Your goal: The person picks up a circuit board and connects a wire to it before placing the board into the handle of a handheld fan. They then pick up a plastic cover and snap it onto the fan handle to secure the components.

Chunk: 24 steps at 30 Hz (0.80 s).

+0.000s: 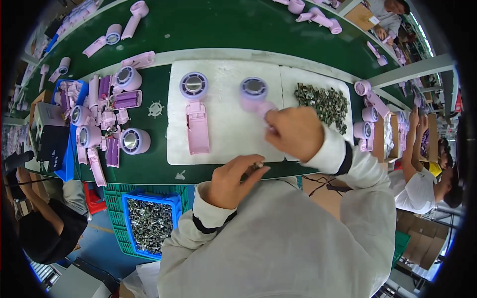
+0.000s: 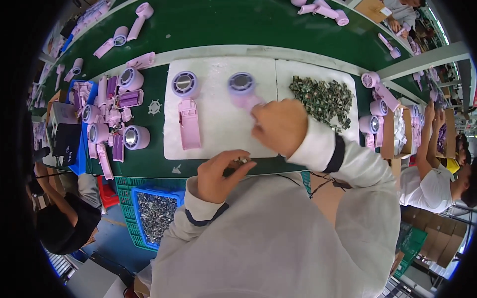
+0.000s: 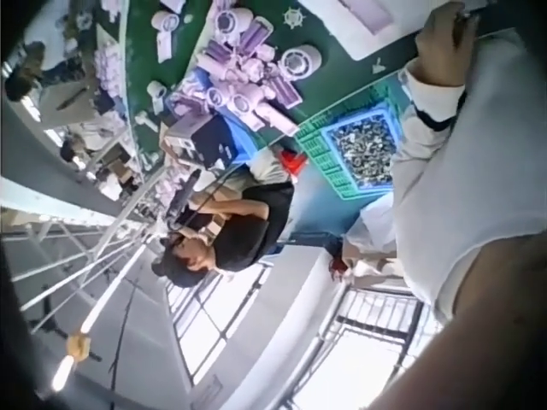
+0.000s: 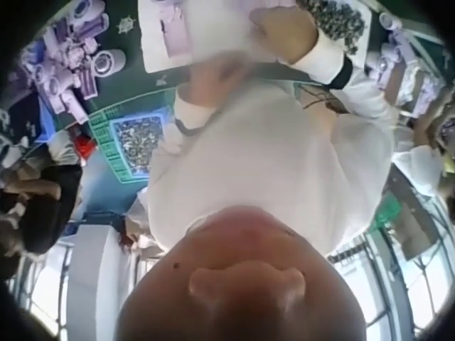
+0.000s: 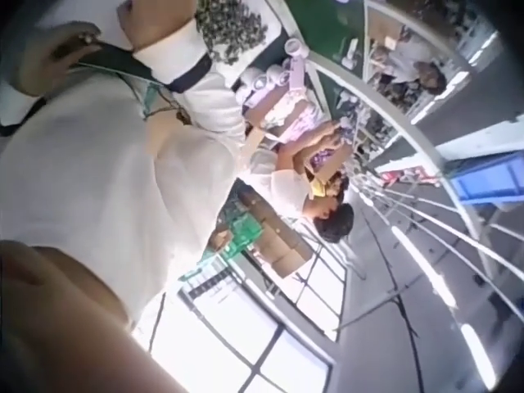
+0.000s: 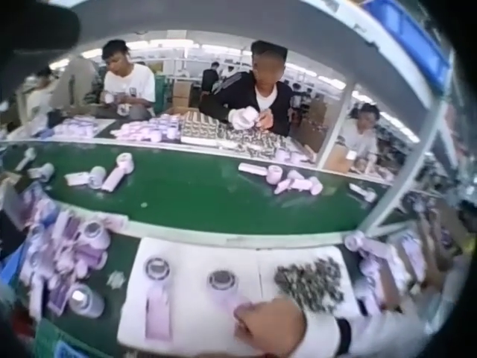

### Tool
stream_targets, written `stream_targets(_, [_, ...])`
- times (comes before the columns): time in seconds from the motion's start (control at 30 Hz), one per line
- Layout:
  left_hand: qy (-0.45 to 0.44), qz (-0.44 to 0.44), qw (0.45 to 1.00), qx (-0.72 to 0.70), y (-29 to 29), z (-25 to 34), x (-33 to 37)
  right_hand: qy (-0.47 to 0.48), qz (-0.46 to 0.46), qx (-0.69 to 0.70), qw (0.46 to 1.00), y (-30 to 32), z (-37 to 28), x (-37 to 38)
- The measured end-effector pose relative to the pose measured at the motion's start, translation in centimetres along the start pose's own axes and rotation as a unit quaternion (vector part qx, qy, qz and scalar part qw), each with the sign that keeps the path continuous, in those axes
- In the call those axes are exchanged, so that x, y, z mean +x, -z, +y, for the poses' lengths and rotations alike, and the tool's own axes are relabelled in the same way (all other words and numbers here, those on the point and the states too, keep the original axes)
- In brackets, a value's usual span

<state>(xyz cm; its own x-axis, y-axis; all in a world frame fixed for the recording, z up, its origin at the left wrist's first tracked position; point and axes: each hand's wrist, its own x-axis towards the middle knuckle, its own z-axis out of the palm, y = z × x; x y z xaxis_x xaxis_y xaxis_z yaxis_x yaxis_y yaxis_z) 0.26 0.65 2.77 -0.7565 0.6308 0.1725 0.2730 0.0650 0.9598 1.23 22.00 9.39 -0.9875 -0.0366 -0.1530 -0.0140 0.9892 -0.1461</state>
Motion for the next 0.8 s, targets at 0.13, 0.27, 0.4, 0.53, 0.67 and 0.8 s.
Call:
stream_targets(0.13, [-0.106, -0.048, 0.993, 0.032, 0.2, -0.4, -0.5, 0.053, -0.002, 0.142, 0.989, -1.9, -2.0, -0.2])
stream_targets(0.27, [-0.12, -0.022, 0.987, 0.101, 0.6, -0.9, -0.7, 0.145, 0.067, 0.216, 0.963, -2.9, -1.9, 0.7])
stream_targets(0.4, [-0.077, -0.002, 0.989, 0.127, 0.9, -1.2, -1.1, 0.143, 0.073, 0.136, 0.978, -2.8, -2.3, 1.9])
stream_targets(0.53, [-0.073, -0.006, 0.988, 0.133, 0.9, -1.4, -1.3, 0.202, 0.053, 0.057, 0.976, -3.2, -2.3, 2.8])
stream_targets(0.67, [-0.063, -0.022, 0.992, 0.112, 1.4, -1.6, -1.3, 0.258, 0.069, 0.05, 0.962, -3.2, -1.7, 2.7])
stream_targets(0.8, [-0.02, -0.06, 0.997, 0.049, 2.0, -1.2, -1.1, 0.23, 0.091, 0.139, 0.959, -3.7, -1.5, 2.3])
